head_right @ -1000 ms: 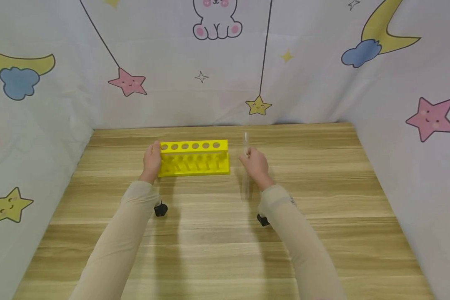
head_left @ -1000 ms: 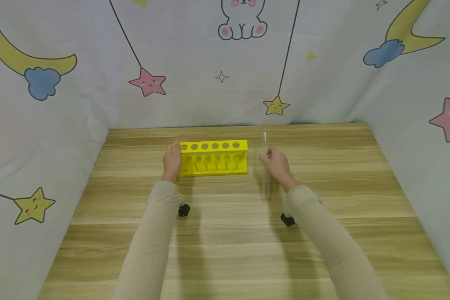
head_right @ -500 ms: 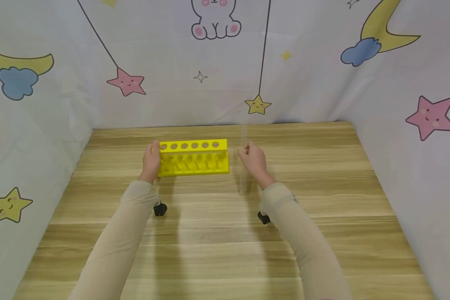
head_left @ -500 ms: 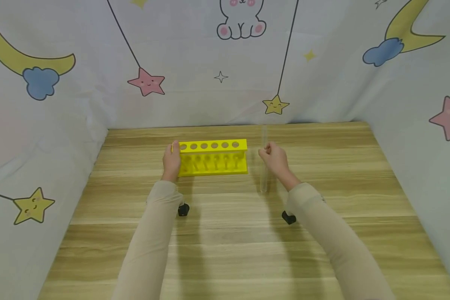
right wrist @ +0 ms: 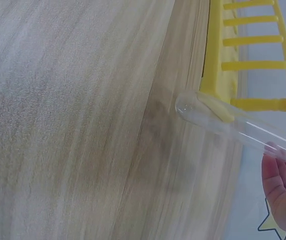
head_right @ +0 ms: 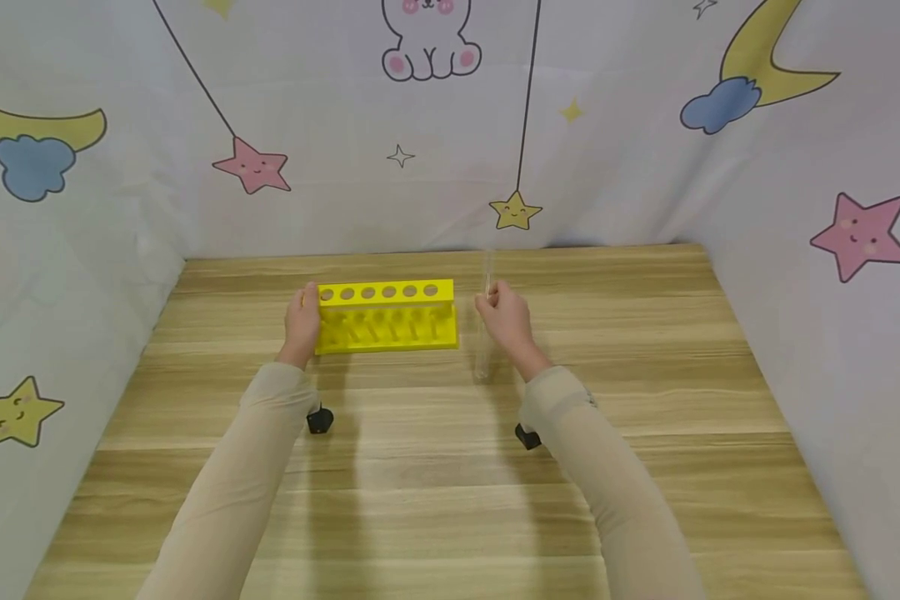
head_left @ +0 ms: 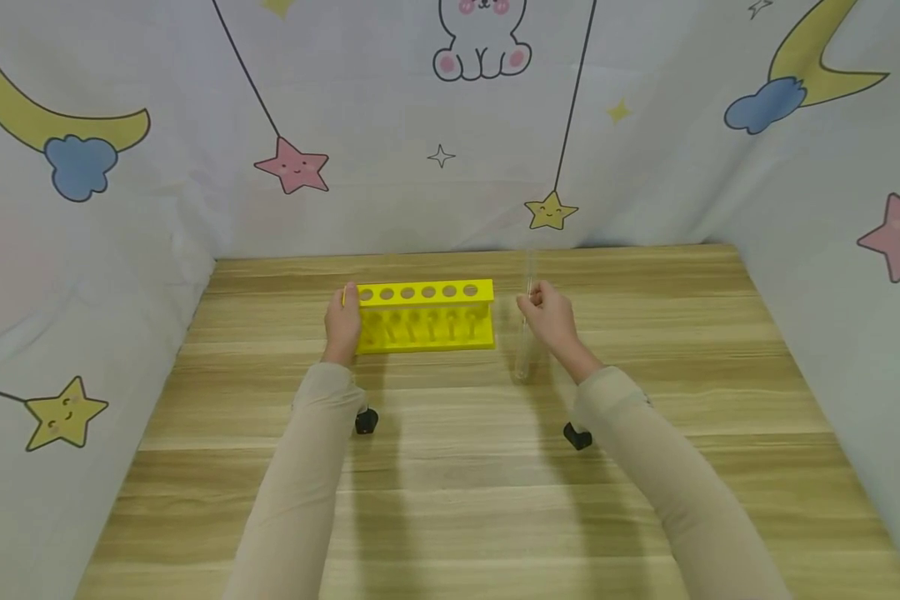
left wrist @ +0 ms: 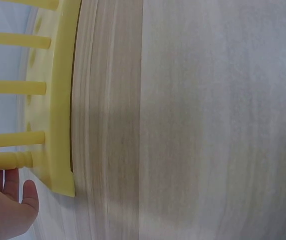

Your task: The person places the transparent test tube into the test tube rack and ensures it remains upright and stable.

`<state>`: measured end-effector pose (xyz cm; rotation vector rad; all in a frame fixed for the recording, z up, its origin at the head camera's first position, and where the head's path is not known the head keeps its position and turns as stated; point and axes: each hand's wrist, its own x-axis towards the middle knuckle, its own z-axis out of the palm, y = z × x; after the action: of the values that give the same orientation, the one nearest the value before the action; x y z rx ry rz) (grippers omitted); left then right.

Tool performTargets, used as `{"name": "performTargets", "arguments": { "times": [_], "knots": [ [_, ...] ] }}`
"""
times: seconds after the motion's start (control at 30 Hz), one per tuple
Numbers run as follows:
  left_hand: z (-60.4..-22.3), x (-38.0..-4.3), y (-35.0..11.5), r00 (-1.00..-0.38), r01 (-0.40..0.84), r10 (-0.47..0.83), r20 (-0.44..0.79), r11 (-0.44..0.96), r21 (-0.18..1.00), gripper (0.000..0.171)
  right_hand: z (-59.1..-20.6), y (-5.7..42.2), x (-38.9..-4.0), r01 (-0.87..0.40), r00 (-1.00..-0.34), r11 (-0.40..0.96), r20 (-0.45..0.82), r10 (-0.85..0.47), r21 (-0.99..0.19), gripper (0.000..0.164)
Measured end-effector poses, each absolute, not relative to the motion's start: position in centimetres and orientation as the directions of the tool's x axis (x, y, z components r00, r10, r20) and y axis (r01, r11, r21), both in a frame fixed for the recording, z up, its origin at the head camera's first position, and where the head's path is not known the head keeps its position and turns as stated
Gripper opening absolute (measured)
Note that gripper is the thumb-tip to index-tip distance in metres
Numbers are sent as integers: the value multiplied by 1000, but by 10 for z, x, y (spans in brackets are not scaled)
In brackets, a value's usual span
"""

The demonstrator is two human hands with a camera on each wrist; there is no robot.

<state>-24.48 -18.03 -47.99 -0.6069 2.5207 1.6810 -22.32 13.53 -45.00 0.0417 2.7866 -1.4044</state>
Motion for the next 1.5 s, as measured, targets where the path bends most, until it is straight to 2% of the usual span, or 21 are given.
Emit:
{"name": "performTargets", "arguments": {
  "times": [0.77, 1.3, 1.5],
  "knots": [
    [-482, -243, -179, -928, -322, -299, -221, 349, 880, 60, -446, 137, -222, -51, -998, 511, 27, -55, -858, 28],
    [-480, -242, -178, -929, -318, -304, -214, 353, 880, 57, -442, 132, -224, -111, -994, 506, 100, -50, -855, 11],
    [-480, -242, -178, -928, -317, -307, -209, 359, 878, 55, -442, 132, -224, -123, -992, 497, 112, -51, -859, 11]
  ]
}}
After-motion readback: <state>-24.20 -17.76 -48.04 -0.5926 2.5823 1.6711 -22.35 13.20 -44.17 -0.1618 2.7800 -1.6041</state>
